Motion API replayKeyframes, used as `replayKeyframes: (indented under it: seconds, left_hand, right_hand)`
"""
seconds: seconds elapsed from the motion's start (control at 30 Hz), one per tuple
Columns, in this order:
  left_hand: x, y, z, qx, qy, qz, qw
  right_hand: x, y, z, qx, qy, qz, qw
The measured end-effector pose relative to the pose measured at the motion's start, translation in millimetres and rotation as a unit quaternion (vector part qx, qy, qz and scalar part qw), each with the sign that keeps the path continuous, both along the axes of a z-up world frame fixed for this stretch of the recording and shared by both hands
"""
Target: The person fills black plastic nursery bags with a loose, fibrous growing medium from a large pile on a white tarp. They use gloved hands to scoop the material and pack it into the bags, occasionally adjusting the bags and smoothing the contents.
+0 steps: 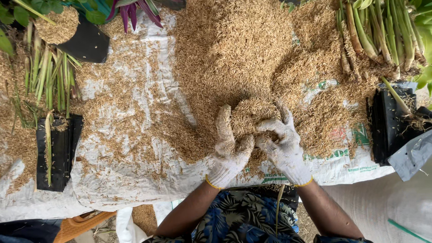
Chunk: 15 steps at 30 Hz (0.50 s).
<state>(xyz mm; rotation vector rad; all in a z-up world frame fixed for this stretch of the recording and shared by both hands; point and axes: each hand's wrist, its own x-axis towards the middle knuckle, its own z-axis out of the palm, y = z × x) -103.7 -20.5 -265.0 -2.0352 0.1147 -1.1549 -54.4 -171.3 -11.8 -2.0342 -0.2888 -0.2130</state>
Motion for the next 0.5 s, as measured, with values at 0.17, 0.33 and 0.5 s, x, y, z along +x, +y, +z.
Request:
replayKeyframes:
  seconds: [0.17, 0.33, 0.5]
  left_hand:
    - [35, 19, 237, -0.719, 0.348, -0.335, 0.499]
    - [75, 25, 250, -0.796, 0.354, -0.317, 0.375]
    - [80, 28, 243, -0.872, 0.383, -0.234, 0.193]
  right_hand:
    - [1, 1, 1, 0.026, 0.012, 0.007, 1.0]
    - [4, -6, -3, 0.107, 0.022, -0.001, 0.994]
    - [22, -7, 23, 0.118, 0.068, 0.036, 0.99]
